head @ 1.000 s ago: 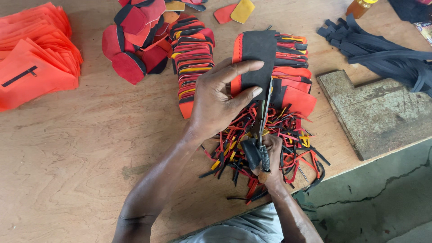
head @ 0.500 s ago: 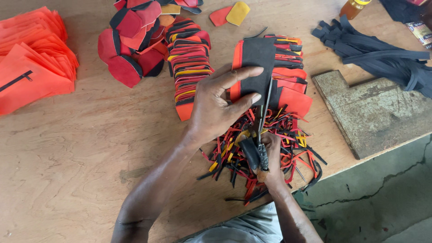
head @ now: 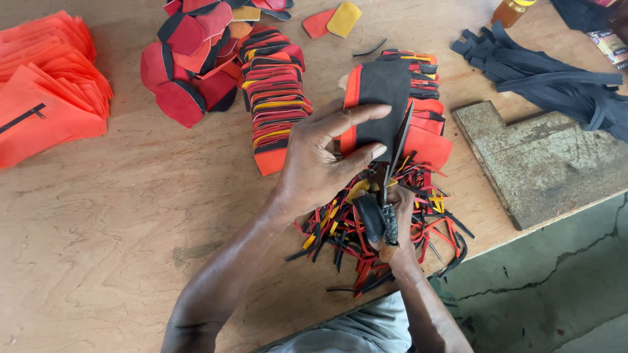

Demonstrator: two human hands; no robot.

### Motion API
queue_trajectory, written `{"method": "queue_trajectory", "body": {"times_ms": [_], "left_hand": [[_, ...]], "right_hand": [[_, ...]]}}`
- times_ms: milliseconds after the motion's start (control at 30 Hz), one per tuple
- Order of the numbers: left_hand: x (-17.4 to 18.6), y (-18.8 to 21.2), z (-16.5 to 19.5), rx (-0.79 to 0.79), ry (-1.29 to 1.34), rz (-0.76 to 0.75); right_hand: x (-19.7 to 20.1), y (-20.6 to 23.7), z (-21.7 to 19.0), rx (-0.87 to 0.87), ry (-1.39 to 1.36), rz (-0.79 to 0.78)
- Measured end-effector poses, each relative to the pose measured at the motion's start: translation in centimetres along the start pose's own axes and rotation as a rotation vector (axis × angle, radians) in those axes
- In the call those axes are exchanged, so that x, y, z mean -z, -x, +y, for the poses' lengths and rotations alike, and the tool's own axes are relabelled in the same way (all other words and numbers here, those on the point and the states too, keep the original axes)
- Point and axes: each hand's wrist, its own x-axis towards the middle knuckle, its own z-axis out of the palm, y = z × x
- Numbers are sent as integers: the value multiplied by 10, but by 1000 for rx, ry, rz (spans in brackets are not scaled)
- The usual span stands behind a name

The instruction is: The person uses shears to trim excess fabric from the edges of small zippered pouches. They handle each pouch one at a time, cutting along the seams and discarding the trimmings onto the table.

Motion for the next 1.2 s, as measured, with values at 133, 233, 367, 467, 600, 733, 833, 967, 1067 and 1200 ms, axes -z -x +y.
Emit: {"method": "queue_trajectory", "body": {"times_ms": [133, 233, 367, 467, 600, 733, 833, 967, 1067, 1200], "left_hand": [[-1, 0, -1, 23, 34, -2], [0, 1, -2, 15, 11, -11], [0, 1, -4, 17, 7, -16], [0, 0, -6, 35, 32, -14], [-2, 2, -6, 36, 22, 35], [-5, 3, -4, 30, -24, 50], [-9, 6, -1, 25, -80, 42], [-11, 8, 3, 68, -24, 11], [-11, 9, 5, 40, -41, 0], [-10, 9, 5, 51, -34, -8]], "right_hand": [[2, 5, 23, 126, -150, -25], [-1, 10, 42, 223, -128, 28], [3, 5, 58, -280, -571, -26], [5, 8, 61, -118, -358, -70], [1, 16, 56, 141, -58, -37], [2, 15, 46, 46, -86, -45], [4, 6, 37, -69, -59, -41], [5, 6, 30, 23, -78, -11], [4, 8, 37, 105, -24, 49], [7, 7, 62, 27, 51, 53]]}}
